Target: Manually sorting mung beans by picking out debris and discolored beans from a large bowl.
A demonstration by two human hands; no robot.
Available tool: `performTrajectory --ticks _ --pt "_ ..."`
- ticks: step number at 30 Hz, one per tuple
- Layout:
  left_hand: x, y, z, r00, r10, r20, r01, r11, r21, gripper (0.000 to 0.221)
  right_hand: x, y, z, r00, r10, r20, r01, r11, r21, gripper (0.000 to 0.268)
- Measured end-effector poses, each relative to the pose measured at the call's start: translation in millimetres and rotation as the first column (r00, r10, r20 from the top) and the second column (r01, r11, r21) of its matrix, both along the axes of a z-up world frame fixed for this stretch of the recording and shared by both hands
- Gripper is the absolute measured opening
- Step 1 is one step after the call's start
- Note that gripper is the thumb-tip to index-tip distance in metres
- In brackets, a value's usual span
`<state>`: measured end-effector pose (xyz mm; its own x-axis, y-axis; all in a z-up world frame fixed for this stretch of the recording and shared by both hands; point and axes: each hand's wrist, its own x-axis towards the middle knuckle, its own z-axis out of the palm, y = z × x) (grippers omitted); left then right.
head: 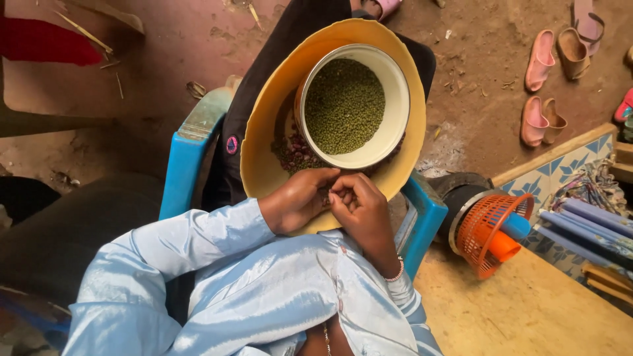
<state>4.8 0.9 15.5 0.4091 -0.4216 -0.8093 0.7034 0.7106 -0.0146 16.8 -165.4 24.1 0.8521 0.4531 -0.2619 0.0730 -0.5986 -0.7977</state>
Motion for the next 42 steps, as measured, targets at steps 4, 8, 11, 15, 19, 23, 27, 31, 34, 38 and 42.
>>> performTrajectory --ticks 4,8,11,15,19,23,27,31,34,38,42 --pt "4.1 1.6 0.3 0.997 0.035 -0.062 -0.034 0.999 0.007 0.028 -0.1 -28.6 -15.2 0.952 0.011 -0.306 0.079 0.956 0.281 0.013" --pt "14.0 13.8 35.3 0.999 0.001 -0.048 -0.001 1.0 0.007 0.059 3.8 -38.1 -24.1 0.844 0.124 -0.522 0.235 0.788 0.569 0.024" --pt "16.5 14.8 44.4 0.999 0.007 -0.053 -0.006 1.0 0.006 0.054 6.0 -37.5 -21.5 0.778 0.188 -0.6 0.351 0.662 0.662 0.028" --pt "0.8 -0.8 -2.5 0.997 0.074 0.01 -0.073 0.997 -0.035 0.044 8.3 -52.9 -39.7 0.619 0.366 -0.695 0.517 0.476 0.711 0.032" --pt "-4.9 -4.3 -15.6 0.996 0.078 0.041 -0.076 0.996 -0.047 0.04 7.3 -57.7 -47.1 0.554 0.469 -0.688 0.588 0.364 0.722 0.033" --pt "-0.6 -2.0 -14.0 0.997 0.071 0.037 -0.069 0.996 -0.053 0.046 5.7 -51.9 -47.2 0.558 0.487 -0.672 0.577 0.355 0.736 0.035" --pt "-1.7 0.3 -20.7 0.999 0.015 0.041 -0.013 0.998 -0.057 0.048 0.2 -46.5 -47.0 0.539 0.48 -0.693 0.584 0.38 0.717 0.035" --pt "-0.9 1.9 -16.3 0.999 -0.006 0.051 0.009 0.998 -0.058 0.049 -3.8 -44.1 -48.7 0.525 0.483 -0.7 0.6 0.373 0.708 0.033" --pt "0.5 2.9 -10.6 0.999 -0.013 0.048 0.016 0.998 -0.056 0.051 -3.5 -42.5 -48.0 0.524 0.479 -0.704 0.59 0.392 0.706 0.031" --pt "3.9 6.1 -0.1 0.999 -0.019 0.041 0.021 0.999 -0.037 0.049 -3.1 -42.2 -49.2 0.526 0.477 -0.704 0.588 0.394 0.706 0.03" --pt "4.2 6.7 1.3 0.999 -0.02 0.036 0.021 0.999 -0.036 0.047 -2.6 -42.0 -48.5 0.51 0.497 -0.702 0.596 0.385 0.705 0.031"
